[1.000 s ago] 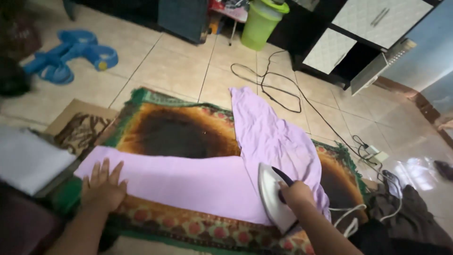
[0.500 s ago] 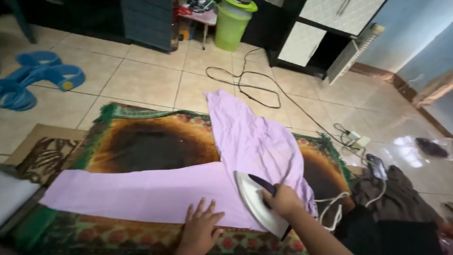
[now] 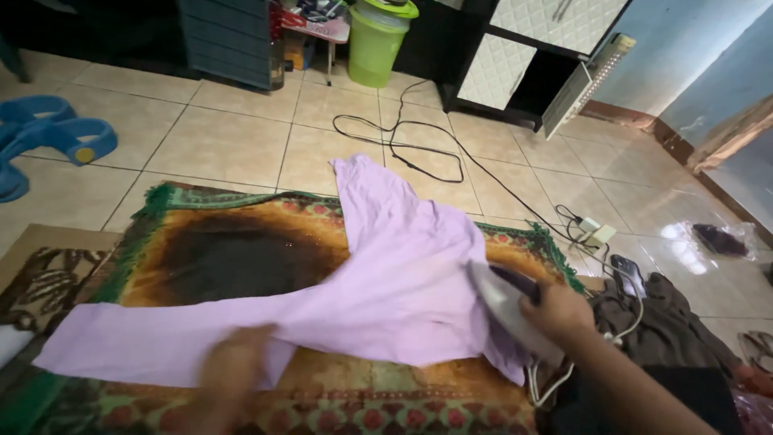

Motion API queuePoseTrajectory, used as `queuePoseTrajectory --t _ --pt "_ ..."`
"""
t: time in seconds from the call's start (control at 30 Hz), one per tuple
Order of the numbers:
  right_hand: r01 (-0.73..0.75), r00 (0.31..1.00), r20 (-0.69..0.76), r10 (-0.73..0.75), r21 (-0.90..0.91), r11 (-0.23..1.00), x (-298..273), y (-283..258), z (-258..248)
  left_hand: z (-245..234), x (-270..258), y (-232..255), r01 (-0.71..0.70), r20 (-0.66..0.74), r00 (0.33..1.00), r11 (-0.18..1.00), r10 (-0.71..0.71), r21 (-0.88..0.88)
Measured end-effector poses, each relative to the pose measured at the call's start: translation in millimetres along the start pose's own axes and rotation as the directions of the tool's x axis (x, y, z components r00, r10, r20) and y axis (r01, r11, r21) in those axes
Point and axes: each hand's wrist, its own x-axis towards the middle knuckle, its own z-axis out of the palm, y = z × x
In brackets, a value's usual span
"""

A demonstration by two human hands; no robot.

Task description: Ironing a purple long-sleeved shirt on a mat on the floor.

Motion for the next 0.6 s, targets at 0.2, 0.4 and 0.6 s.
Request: queuePoseTrajectory --t 0.2,0.4,0.6 --pt "0.011 0.977 -0.205 -0.063 -0.249 0.968 76 66 71 -124 -22 -185 0.473 -0.211 0.855 0.879 -0.474 -0.061" --pt "-0.095 0.958 -0.288 0.003 -0.307 0.947 102 101 141 -128 -64 -279 0.710 0.250 0.683 0.543 -0.687 -0.448" --pt "-0.115 0.967 -0.253 0.032 -0.322 0.940 110 120 199 36 -53 -220 0.841 0.746 0.468 -0.021 -0.474 -0.541"
